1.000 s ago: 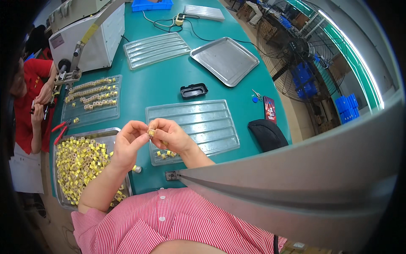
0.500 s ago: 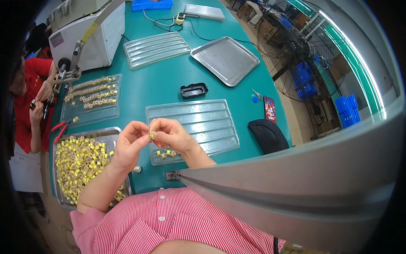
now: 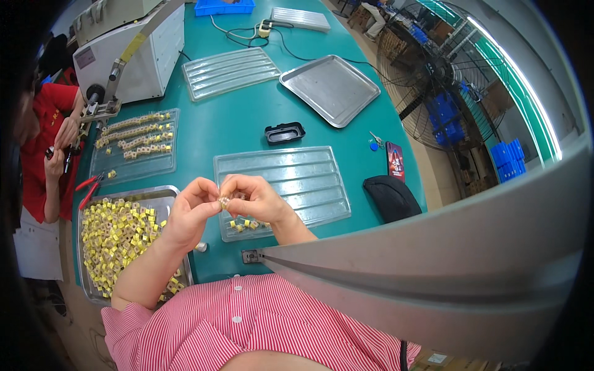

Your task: Assembling small yellow electronic components at a factory workbench.

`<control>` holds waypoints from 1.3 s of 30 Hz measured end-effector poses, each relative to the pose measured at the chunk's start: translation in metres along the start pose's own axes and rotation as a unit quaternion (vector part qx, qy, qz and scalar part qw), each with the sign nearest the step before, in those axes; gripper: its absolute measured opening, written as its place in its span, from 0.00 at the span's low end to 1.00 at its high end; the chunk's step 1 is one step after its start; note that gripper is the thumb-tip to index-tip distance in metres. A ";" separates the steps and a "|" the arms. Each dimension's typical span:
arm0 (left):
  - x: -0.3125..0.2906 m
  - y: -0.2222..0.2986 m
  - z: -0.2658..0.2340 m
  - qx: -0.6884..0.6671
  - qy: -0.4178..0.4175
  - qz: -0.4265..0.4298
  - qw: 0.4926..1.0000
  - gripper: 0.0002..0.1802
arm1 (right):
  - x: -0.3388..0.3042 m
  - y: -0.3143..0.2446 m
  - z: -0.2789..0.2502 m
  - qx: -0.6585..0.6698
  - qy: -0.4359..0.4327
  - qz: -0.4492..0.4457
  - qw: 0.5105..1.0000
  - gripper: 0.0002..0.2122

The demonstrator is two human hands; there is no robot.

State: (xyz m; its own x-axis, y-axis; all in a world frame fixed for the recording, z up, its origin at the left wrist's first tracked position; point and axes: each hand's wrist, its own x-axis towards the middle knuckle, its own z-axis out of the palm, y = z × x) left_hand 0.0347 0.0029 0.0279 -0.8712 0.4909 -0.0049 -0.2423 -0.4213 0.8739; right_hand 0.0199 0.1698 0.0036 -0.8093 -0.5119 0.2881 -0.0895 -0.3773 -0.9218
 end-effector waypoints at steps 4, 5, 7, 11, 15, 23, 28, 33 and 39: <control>0.000 0.001 -0.001 0.025 0.008 0.013 1.000 0.10 | -0.001 0.003 0.002 0.006 0.021 0.043 0.999 0.01; -0.002 0.002 0.001 0.111 0.018 0.070 0.991 0.11 | -0.001 0.005 0.003 0.039 0.041 0.054 0.997 0.02; -0.003 0.006 0.002 0.196 0.029 0.127 0.972 0.12 | 0.000 0.006 0.003 0.073 0.060 0.064 0.993 0.02; 0.000 0.014 0.000 0.552 0.058 0.391 0.734 0.16 | 0.000 0.006 0.001 0.083 0.072 0.073 0.991 0.03; -0.001 0.017 -0.002 0.639 0.050 0.464 0.612 0.17 | 0.001 0.007 0.003 0.077 0.074 0.086 0.991 0.02; -0.002 0.017 0.004 0.678 0.066 0.453 0.576 0.11 | 0.001 0.004 -0.002 0.018 0.066 0.087 0.994 0.04; 0.001 0.019 -0.001 0.687 0.053 0.451 0.568 0.09 | 0.000 0.003 -0.004 -0.008 0.046 0.094 0.994 0.05; 0.007 0.028 -0.013 0.628 -0.027 0.377 0.680 0.09 | 0.002 0.000 0.000 -0.005 0.018 0.084 0.996 0.05; 0.005 0.015 -0.019 0.245 0.000 0.062 0.968 0.07 | 0.000 0.010 -0.003 0.063 0.021 0.102 0.993 0.05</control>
State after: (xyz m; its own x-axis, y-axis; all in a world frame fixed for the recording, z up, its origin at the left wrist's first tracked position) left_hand 0.0193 -0.0152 0.0316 -0.8802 0.4605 0.1147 0.0954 -0.0651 0.9933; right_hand 0.0171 0.1685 -0.0069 -0.8266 -0.5563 0.0849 0.1505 -0.3639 -0.9192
